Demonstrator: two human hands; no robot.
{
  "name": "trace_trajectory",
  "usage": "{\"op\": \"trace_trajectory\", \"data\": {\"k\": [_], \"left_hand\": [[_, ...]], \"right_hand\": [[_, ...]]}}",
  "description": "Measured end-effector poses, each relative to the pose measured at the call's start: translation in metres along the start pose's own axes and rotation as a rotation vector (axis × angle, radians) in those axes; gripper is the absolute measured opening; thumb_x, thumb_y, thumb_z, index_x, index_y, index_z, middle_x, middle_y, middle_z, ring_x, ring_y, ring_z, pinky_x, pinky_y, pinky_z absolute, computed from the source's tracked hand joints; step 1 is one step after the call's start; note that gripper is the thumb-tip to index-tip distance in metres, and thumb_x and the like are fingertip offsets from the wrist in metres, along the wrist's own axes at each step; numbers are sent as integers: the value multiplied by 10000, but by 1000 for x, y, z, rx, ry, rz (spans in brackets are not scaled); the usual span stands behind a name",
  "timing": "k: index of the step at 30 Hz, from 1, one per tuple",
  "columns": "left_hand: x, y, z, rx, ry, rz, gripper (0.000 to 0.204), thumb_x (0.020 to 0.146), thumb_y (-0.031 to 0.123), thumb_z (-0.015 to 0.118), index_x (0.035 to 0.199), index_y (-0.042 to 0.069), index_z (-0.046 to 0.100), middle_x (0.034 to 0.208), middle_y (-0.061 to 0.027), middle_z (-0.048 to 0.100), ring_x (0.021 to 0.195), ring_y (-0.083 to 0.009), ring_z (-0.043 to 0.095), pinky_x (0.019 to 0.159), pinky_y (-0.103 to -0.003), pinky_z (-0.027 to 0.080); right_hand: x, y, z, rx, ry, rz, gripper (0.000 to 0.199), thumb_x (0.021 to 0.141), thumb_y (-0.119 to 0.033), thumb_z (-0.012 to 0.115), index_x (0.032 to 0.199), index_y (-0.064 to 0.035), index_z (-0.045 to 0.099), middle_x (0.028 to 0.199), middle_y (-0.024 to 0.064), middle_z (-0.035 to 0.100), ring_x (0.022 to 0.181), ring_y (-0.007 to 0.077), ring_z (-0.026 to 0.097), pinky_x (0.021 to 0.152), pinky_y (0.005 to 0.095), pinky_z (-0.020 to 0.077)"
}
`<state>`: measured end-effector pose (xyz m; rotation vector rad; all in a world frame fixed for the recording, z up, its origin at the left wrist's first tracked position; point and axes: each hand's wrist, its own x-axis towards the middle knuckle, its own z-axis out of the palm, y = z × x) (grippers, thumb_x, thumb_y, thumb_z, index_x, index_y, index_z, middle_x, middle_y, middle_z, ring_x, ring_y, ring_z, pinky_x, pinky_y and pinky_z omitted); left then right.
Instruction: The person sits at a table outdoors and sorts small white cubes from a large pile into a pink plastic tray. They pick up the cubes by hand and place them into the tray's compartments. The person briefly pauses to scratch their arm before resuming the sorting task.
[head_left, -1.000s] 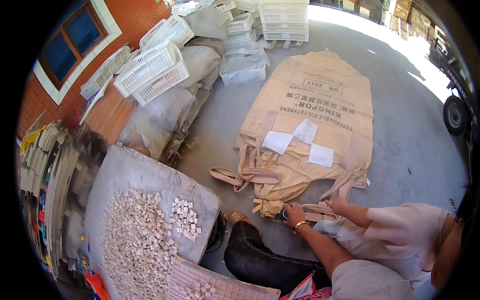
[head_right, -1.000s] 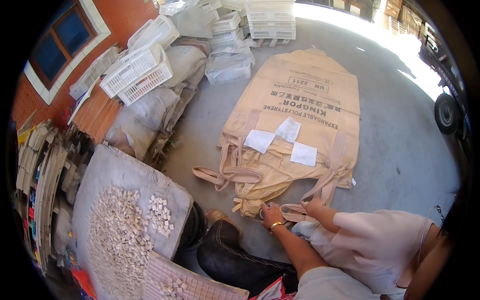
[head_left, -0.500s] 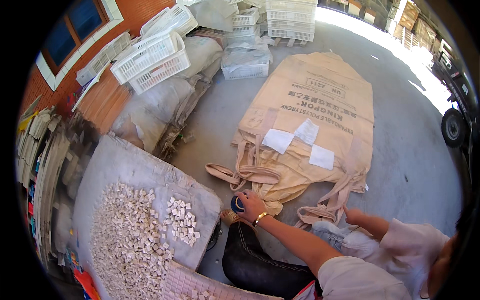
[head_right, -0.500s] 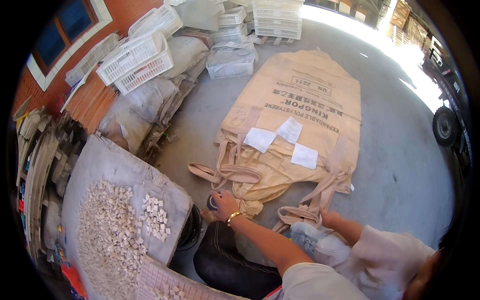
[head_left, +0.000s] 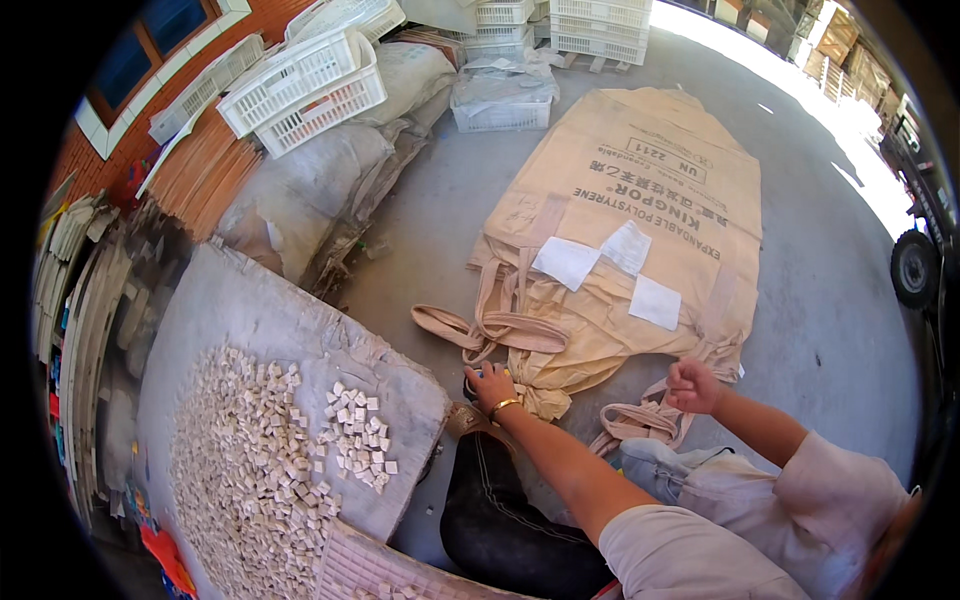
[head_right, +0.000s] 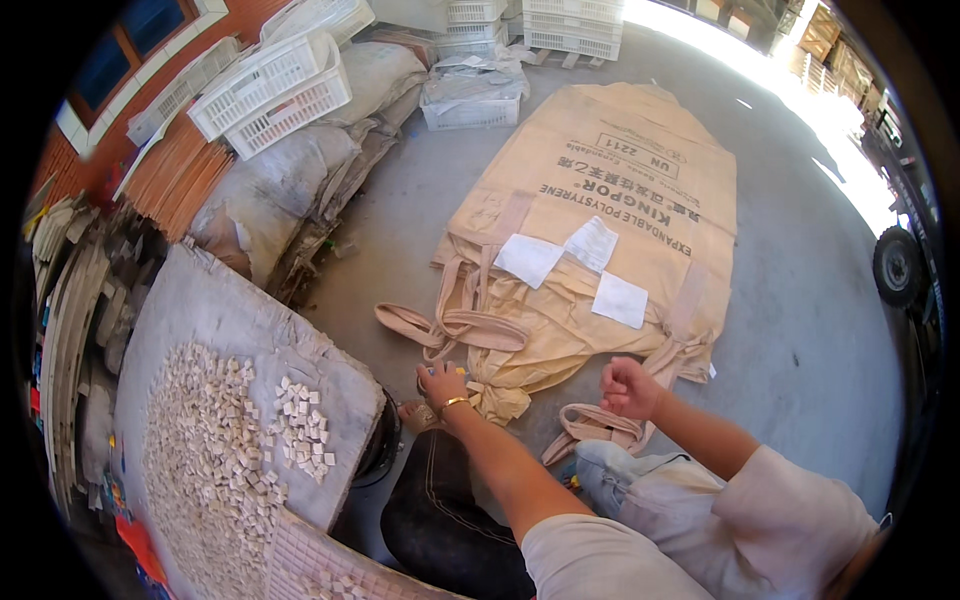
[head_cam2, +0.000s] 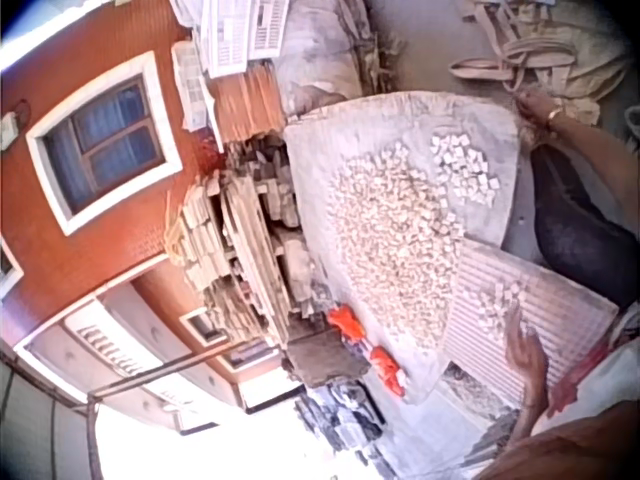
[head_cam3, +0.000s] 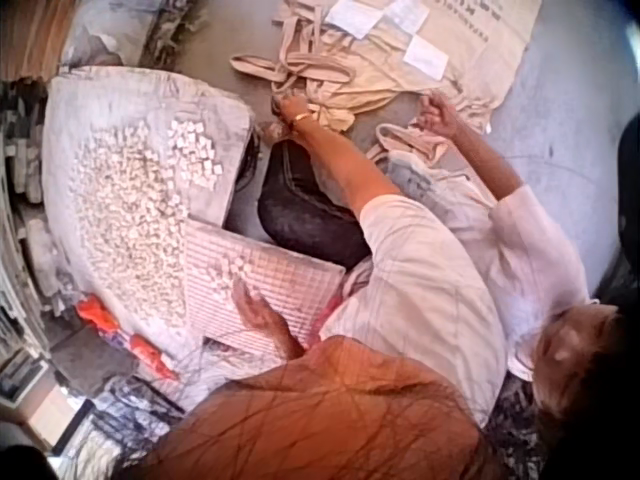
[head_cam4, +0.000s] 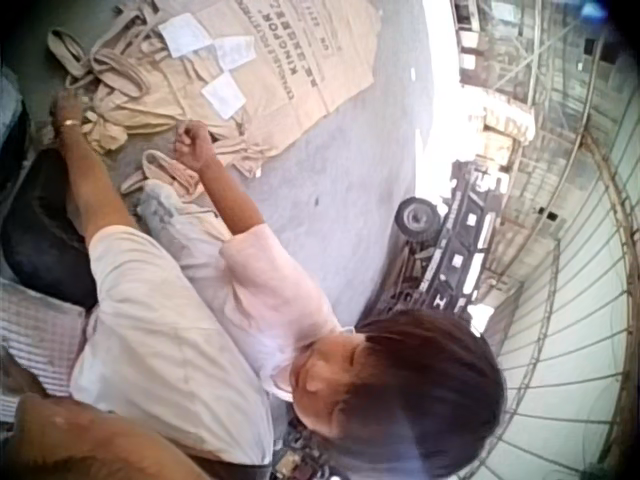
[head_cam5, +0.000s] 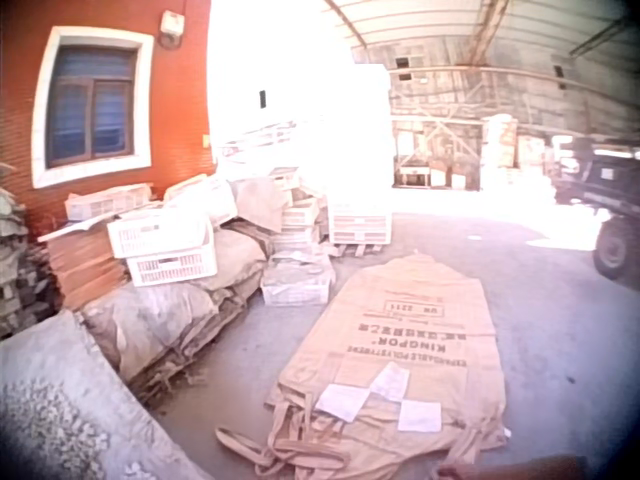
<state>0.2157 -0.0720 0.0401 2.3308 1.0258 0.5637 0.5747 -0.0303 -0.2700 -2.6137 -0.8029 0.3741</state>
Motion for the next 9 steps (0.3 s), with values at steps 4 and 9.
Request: {"op": "trace_trajectory", "data": {"k": [4,9], "left_hand": [[7,6,13,-65,-37,136,404,913,299,461,1089,-54,543,1114,-215,556,1042,-366,522,927,-437,391],[32,39,15,-207,-223,285,441,903,347,472,1074,-51,550,1097,-212,567,1048,-378,524,939,-439,388]], "right_hand": [[-2,-9,-9,-33,168,4,806,584,-248,787,1284,-250,389,1246,148,408,1200,355,359,903,492,394],[-29,-17,-57,276,158,-21,705,656,-294,727,1282,-226,409,1340,141,361,1269,346,305,982,516,302]]}}
